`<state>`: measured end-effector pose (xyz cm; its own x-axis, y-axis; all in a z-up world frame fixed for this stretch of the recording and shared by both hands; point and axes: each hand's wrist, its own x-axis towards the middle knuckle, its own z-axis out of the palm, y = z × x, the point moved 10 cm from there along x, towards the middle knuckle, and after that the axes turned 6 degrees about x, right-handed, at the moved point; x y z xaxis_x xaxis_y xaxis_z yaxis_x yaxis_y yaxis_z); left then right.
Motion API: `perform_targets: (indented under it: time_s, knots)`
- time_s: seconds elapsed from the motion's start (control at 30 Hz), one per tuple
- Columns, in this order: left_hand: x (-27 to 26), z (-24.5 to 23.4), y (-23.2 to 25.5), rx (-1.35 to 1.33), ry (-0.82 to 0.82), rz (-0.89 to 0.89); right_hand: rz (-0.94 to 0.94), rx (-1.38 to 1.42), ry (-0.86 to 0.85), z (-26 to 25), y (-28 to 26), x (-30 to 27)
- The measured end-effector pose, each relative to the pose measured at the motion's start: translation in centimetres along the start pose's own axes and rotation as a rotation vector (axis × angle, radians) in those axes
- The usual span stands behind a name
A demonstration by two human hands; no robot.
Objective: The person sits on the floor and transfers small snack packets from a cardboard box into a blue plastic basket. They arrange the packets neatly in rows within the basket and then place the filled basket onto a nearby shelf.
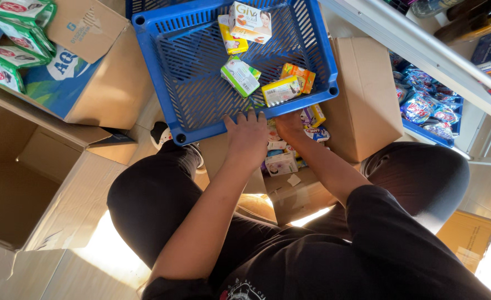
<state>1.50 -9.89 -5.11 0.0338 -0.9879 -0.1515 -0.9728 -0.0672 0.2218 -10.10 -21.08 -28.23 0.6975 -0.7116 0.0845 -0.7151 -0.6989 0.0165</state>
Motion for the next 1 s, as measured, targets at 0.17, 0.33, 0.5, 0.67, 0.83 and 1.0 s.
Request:
perform_targets:
  time_s: [0.17, 0.33, 0.5, 0.67, 0.83, 1.0]
  knots:
    - [-0.2, -0.4, -0.2, -0.007, 0.027, 0.005, 0.08, 0.083, -0.275, 1.2, 0.8, 0.2]
    - [0.0, -0.4, -0.2, 0.002, -0.005, 0.008, -0.137, 0.265, -0.374, -4.2, -0.3, -2.9]
    - [0.0, -0.2, -0.3, 0.011, 0.003, 0.01, -0.004, 0.569, -0.4, -15.0, -0.3, -5.4]
    - [0.2, 0.4, -0.5, 0.026, -0.011, 0.017, 0.344, 1.051, -0.322, -26.1, 3.1, -3.3]
    - [0.1, 0.3, -0.2, 0.033, 0.04, 0.026, 0.327, 1.616, 0.149, -30.9, 5.7, 2.3]
    - [0.0, 0.6, -0.4, 0.043, 0.051, 0.02, 0.292, 1.136, -0.253, -23.0, 6.7, -1.5]
